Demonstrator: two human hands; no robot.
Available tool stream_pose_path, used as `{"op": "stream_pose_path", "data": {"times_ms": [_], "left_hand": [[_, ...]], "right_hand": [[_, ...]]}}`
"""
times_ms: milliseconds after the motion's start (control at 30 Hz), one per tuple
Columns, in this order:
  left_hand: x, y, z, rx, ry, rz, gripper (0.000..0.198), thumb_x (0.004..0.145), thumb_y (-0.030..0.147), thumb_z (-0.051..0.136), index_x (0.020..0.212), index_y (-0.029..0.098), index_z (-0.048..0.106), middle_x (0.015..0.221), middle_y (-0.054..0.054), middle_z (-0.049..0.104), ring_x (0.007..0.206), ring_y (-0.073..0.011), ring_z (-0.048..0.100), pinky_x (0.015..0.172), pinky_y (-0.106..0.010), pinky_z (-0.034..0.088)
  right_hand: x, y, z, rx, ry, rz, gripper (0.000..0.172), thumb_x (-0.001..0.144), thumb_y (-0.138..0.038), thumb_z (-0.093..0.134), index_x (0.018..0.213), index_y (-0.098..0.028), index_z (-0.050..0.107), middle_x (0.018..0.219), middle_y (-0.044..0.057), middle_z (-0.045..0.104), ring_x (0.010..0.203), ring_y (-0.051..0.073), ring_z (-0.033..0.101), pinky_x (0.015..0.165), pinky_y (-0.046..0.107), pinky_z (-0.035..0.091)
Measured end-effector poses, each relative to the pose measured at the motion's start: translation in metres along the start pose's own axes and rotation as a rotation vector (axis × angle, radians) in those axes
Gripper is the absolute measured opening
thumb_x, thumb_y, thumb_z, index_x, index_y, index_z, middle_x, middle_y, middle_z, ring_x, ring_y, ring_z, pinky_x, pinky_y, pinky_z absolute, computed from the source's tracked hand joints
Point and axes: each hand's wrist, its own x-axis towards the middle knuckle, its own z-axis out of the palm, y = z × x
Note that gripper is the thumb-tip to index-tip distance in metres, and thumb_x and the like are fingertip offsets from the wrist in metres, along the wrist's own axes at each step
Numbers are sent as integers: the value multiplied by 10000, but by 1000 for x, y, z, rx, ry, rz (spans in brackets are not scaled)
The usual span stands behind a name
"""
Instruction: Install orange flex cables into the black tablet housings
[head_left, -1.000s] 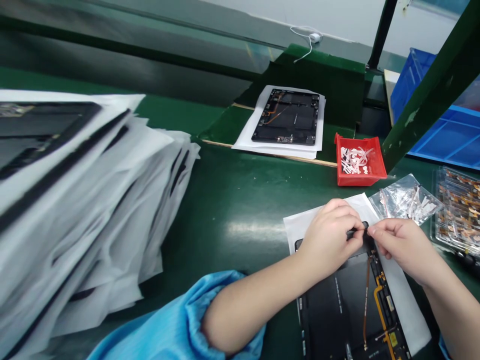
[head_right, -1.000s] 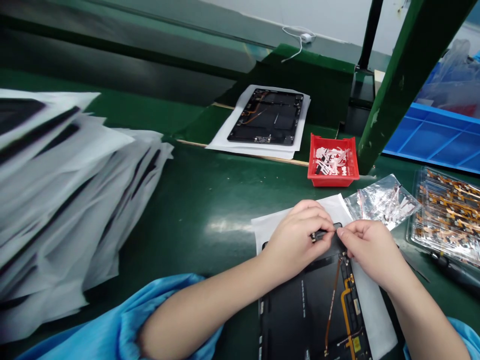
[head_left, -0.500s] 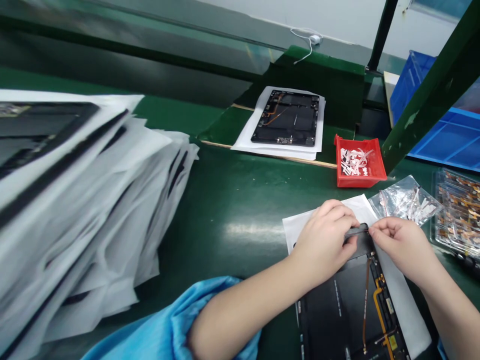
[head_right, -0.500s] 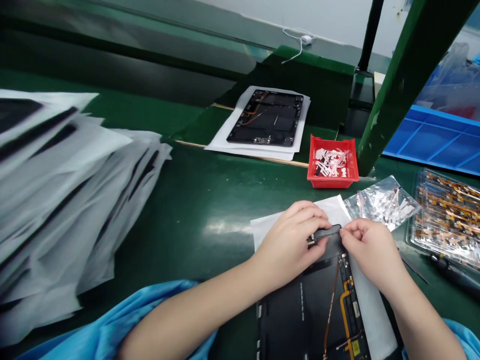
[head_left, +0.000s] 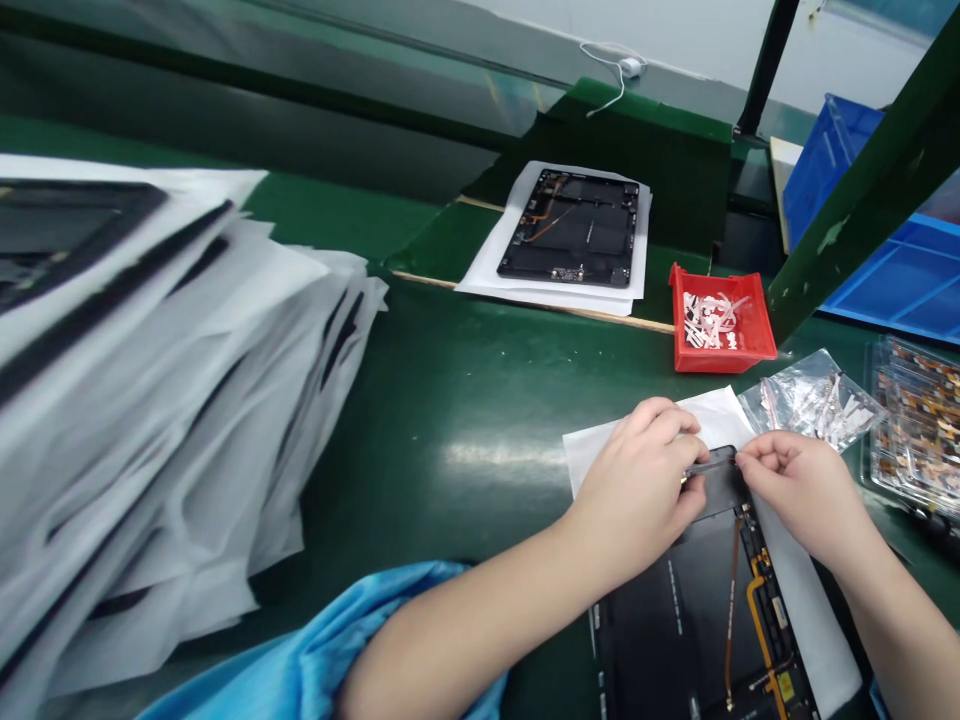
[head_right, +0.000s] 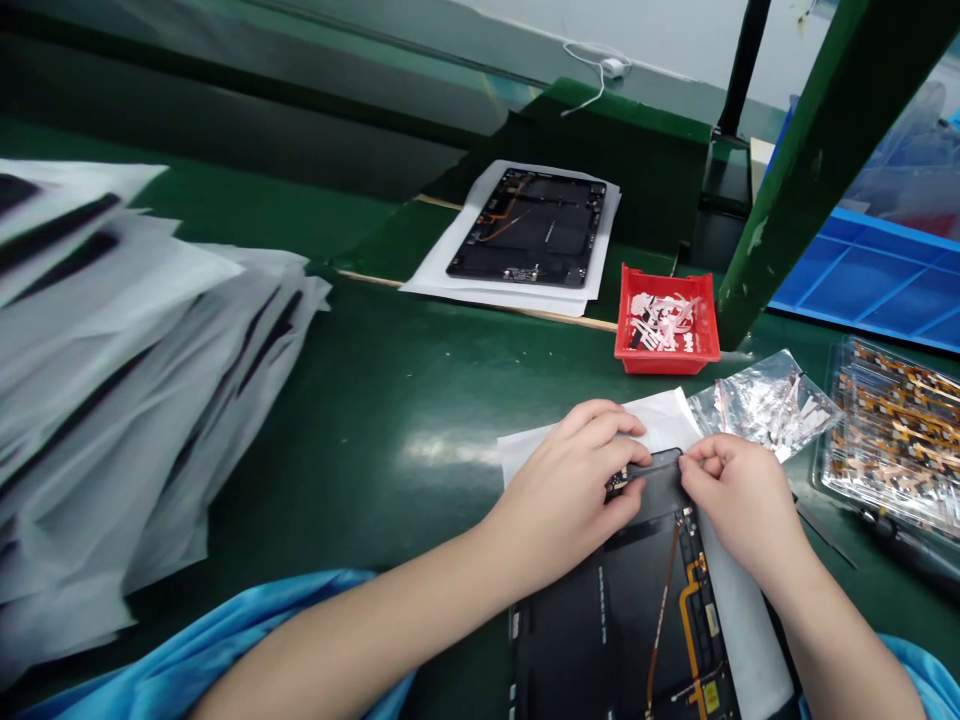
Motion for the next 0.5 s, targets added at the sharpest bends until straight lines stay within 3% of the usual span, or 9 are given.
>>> {"op": "stream_pose_path", "data": {"times_ms": [500], "left_hand": [[1,-1,5,52,37,53,133,862,131,650,753,173,714,1036,-61,713,1133,-285,559,988,-459,522]], "right_hand": [[0,-6,-3,-27,-6,36,252,796,-412,587,784,-203,726,573,-48,554,524,119,431,554,264,342]]}}
